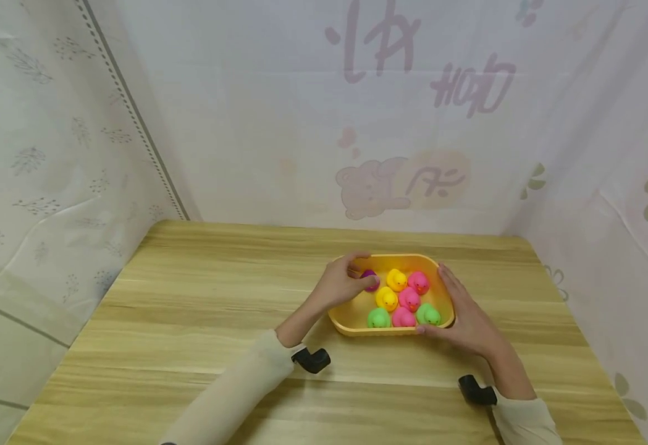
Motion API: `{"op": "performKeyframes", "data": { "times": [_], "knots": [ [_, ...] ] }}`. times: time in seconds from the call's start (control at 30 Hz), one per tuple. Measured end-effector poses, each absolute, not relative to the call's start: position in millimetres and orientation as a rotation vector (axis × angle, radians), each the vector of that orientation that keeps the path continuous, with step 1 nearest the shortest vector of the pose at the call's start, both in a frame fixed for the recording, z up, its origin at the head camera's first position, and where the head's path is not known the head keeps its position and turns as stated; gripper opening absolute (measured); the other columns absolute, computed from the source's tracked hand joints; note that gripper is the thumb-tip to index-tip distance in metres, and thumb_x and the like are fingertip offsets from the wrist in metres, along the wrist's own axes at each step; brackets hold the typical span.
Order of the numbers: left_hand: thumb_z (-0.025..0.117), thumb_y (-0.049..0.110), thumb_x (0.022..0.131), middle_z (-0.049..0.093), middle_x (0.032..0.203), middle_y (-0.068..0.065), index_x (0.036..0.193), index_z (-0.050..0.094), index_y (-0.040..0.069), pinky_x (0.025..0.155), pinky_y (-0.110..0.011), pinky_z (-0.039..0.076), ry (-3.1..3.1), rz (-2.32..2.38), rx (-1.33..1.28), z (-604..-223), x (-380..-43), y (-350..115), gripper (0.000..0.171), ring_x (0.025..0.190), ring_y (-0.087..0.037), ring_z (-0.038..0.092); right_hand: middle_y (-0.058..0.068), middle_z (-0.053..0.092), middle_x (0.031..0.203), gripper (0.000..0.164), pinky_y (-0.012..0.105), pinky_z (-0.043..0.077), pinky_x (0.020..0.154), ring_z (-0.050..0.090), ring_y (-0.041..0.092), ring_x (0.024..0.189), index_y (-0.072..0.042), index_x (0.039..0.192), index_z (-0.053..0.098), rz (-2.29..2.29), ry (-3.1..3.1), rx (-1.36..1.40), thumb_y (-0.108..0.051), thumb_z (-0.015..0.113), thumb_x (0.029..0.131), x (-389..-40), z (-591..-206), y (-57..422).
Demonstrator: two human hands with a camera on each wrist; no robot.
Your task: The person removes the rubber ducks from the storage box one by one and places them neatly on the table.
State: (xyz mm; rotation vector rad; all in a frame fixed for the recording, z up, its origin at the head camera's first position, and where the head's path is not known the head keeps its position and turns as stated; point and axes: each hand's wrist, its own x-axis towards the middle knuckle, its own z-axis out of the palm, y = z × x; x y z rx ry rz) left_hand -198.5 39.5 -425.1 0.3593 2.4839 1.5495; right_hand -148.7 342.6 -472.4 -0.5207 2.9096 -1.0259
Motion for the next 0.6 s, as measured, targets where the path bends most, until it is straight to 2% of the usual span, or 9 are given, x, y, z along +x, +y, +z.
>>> {"op": "performKeyframes", "data": {
  "times": [0.2, 0.37, 0.6],
  "knots": [
    [0.078, 0.031, 0.091, 0.064, 0.134, -0.016, 0.136, 0.063, 0.010, 0.093, -0.031, 0.056, 2.490, 1.487, 0.193, -427, -199, 53, 0.052, 0.106, -0.020, 0.058, 0.012, 0.008, 0.174, 0.127, 0.079, 0.023, 0.112, 0.017, 0.049, 0.155, -0.020, 0.167, 0.005, -1.020, 2.916, -0.517, -0.036, 0.091, 0.075, -149, -474, 343],
    [0.080, 0.027, 0.090, 0.065, 0.127, -0.014, 0.128, 0.068, 0.010, 0.085, -0.027, 0.054, 2.459, 1.518, 0.064, -431, -200, 60, 0.044, 0.102, -0.019, 0.056, 0.012, 0.010, 0.174, 0.127, 0.078, 0.025, 0.111, 0.018, 0.049, 0.155, -0.020, 0.167, 0.007, -1.026, 2.923, -0.511, -0.036, 0.092, 0.075, -150, -475, 344],
    [0.078, 0.014, 0.088, 0.067, 0.120, -0.013, 0.117, 0.072, 0.008, 0.082, -0.025, 0.054, 2.468, 1.546, 0.030, -438, -202, 65, 0.030, 0.097, -0.018, 0.057, 0.013, 0.008, 0.174, 0.127, 0.079, 0.023, 0.111, 0.017, 0.051, 0.154, -0.021, 0.167, 0.004, -1.033, 2.905, -0.520, -0.036, 0.091, 0.076, -150, -475, 344]
  ]
}}
